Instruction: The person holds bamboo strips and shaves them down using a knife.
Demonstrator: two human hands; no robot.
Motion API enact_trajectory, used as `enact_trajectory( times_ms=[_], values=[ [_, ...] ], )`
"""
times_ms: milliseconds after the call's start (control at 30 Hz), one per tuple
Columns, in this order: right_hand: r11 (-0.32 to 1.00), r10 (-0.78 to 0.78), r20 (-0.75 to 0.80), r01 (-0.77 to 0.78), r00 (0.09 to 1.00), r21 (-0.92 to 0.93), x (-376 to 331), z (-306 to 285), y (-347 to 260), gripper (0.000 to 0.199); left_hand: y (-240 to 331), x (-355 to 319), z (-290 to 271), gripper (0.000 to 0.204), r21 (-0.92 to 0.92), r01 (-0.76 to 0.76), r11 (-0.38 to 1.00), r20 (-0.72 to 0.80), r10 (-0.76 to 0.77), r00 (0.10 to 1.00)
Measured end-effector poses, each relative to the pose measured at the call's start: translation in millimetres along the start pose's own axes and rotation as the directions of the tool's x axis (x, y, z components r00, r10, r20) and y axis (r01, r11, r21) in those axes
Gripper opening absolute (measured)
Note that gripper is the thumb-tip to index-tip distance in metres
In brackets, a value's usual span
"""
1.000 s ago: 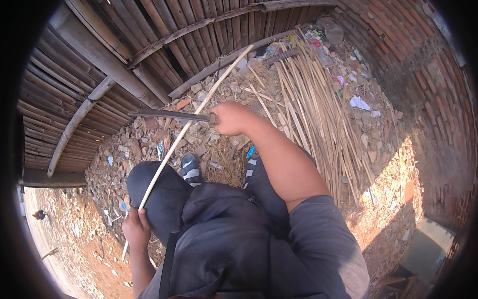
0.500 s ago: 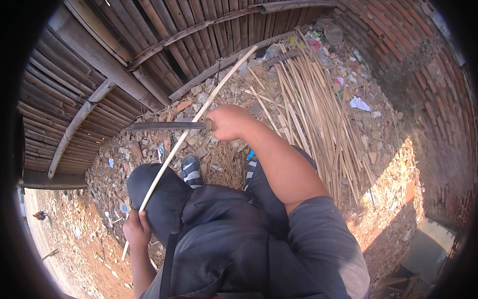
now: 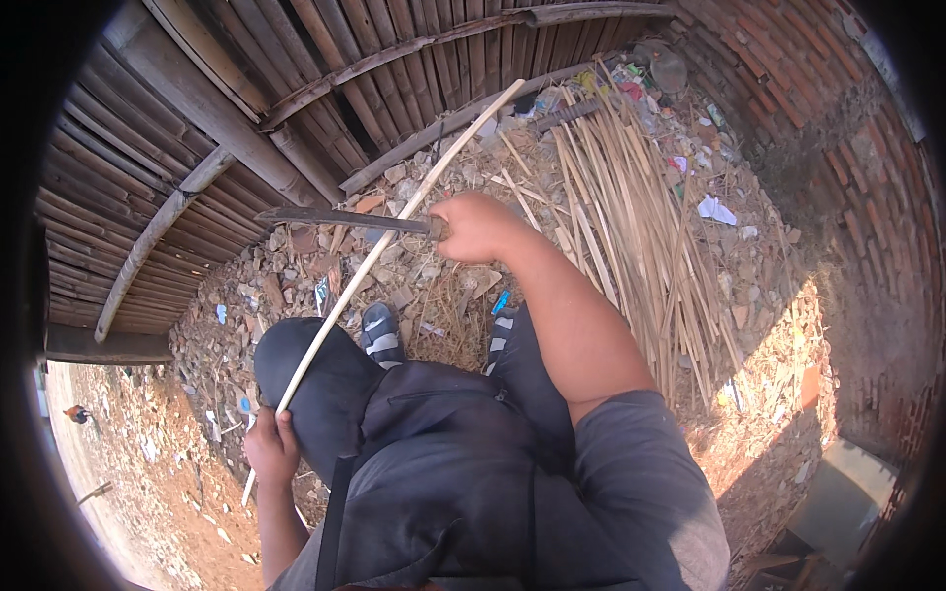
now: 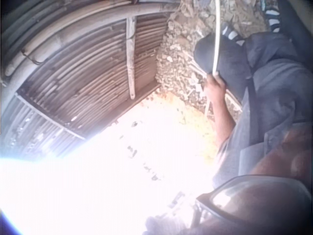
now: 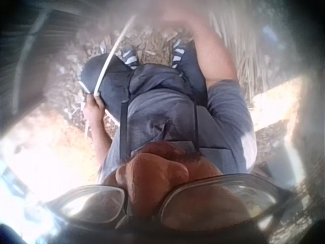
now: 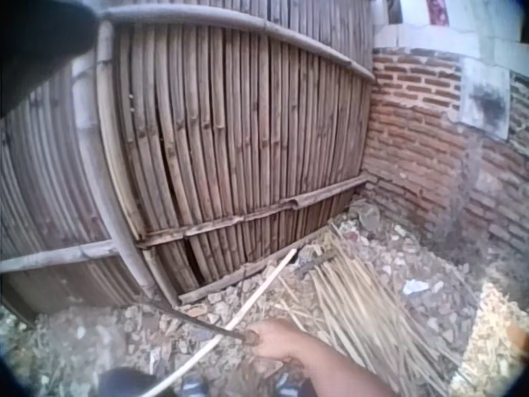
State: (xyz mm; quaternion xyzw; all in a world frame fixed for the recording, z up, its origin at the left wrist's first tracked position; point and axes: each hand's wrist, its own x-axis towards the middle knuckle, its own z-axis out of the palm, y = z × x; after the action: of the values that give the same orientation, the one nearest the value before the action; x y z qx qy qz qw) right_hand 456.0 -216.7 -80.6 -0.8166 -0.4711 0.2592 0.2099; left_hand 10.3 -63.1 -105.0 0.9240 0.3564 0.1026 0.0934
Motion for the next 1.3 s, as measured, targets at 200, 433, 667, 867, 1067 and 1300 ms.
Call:
enact_trajectory(
  times_ms=[200,433,667,867,1067,1300],
  values=[
    [0.971,0.219,-0.091,-0.208,0.972,0.115,25,5,48,0.058,4,2,-1,0.033,0.079,0.013,0.997,-0.012,-0.012,1.000],
    [0.998,-0.021,0.025,0.023,0.999,-0.063,8,12,-2,0.053,3,1,-7,0.034,0.033,0.017,0.999,0.035,-0.019,0.999],
    [0.988,0.140,-0.158,-0.126,0.977,0.094,14,5,48,0.057,3,5,0,0.034,-0.004,-0.007,1.000,-0.008,0.007,1.000],
    [0.995,0.093,-0.024,-0.091,0.995,0.041,4,1,14,0.061,0,2,-2,0.033,-0.009,0.029,1.000,0.023,-0.029,0.999],
    [0.983,0.130,0.035,-0.133,0.991,0.127,21,2,46,0.063,5,3,0,0.032,0.003,0.010,1.000,-0.022,-0.010,1.000],
    [0.996,0.090,-0.187,-0.088,0.978,0.021,10,14,30,0.060,7,3,-4,0.033,0.047,0.024,0.999,0.012,-0.024,1.000]
  ],
)
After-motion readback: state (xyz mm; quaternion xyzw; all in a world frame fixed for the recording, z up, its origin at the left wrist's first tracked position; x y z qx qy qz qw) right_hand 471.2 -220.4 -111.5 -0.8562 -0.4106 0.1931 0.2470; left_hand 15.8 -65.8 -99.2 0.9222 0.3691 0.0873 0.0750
